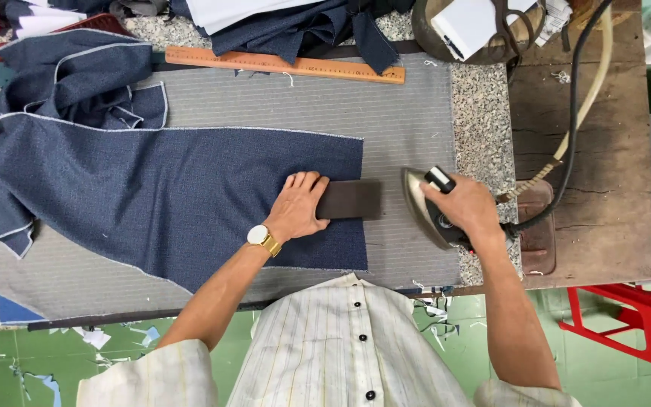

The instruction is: The person irons a dark blue fabric piece on a worktable using a steam iron and a wooden pressing block. They repeatedly press seams and edges, reposition the fabric, and use the block to shape curved areas. The iron is set down and picked up multiple times during the process.

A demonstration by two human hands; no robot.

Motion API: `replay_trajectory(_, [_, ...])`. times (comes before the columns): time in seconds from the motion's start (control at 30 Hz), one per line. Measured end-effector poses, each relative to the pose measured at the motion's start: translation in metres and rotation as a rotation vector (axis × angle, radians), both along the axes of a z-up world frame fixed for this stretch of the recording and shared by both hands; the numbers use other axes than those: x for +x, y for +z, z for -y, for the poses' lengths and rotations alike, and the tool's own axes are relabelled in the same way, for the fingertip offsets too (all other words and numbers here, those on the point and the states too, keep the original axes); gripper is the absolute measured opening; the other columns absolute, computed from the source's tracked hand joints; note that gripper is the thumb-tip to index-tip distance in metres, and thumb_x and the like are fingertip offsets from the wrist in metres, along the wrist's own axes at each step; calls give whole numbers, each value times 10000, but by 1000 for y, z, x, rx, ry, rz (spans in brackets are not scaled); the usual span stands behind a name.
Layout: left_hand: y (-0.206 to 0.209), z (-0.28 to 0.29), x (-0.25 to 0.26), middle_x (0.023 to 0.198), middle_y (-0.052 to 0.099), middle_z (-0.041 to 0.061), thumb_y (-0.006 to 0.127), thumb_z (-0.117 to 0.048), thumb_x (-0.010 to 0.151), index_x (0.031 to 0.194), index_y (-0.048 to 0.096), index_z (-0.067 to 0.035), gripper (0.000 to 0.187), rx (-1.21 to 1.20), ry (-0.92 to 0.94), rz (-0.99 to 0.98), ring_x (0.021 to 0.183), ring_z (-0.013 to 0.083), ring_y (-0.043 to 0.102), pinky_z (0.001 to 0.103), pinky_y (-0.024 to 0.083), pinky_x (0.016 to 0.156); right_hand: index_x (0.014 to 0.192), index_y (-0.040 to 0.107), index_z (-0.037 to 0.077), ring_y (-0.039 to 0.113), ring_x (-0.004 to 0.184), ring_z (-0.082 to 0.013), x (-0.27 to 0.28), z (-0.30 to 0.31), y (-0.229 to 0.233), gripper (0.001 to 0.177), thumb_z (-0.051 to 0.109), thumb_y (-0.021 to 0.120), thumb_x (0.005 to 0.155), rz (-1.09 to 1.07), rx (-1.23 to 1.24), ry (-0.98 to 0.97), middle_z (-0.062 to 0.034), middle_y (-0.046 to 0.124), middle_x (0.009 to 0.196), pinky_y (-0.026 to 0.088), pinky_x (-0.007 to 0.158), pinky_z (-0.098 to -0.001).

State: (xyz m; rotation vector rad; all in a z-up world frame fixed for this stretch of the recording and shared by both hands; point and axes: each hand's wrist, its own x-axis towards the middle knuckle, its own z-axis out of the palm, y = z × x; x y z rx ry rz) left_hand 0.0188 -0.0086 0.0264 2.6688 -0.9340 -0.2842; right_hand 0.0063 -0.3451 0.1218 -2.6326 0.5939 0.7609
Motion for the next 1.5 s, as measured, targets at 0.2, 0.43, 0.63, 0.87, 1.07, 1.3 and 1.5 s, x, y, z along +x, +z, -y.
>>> replay_trajectory(0.2, [3,2,3,1315,496,121,799,-492,675,1417,494,-100,893,97,-11,-53,1247,265,437,403,315,1079,1031,760,122,713,1047,-411,21,27,-20,669,749,670,816,75,14,-68,-214,765,987,579,873,-508])
replay_trajectory(0.43, [6,0,2,1299,496,129,784,-505,710,1414,497,-95,864,84,-6,-48,1243,272,441,411,315,1083,1020,743,44,714,979,-442,26,38,-26,672,699,704,873,147,120,-118,-253,737,927,578,799,-512])
replay_trajectory(0.63, [3,-1,3,1310,493,115,767,-533,712,1415,487,-122,861,85,-18,-67,1268,267,434,413,311,1094,1174,713,-9,687,1028,-467,22,35,-20,803,749,677,910,195,139,-90,-294,711,995,567,790,-535])
replay_trajectory(0.87, [1,-2,6,1278,490,118,751,-550,704,1402,479,-111,868,58,-41,-40,1230,275,446,417,335,1068,1346,670,27,650,1130,-481,25,33,-14,883,784,655,892,174,130,-120,-309,696,1165,571,843,-544])
replay_trajectory(1.07, [-2,-4,8,1269,484,120,755,-562,679,1401,468,-99,905,38,-58,-33,1214,279,451,425,352,1042,1376,661,66,651,1135,-477,28,40,-25,893,812,650,886,180,113,-136,-297,692,1196,578,840,-548])
replay_trajectory(1.3, [-3,-6,9,1256,495,138,736,-524,690,1397,469,-76,878,-12,-80,-29,1193,294,462,433,354,1015,1426,621,45,620,1170,-519,27,28,-6,871,757,633,925,191,140,-161,-342,659,1242,560,882,-581])
replay_trajectory(1.5, [-8,-7,6,1256,498,155,742,-509,694,1397,470,-65,874,-43,-80,20,1186,306,467,447,356,1026,1427,635,119,631,1157,-497,27,34,-17,819,777,624,940,221,122,-183,-303,677,1225,575,852,-572])
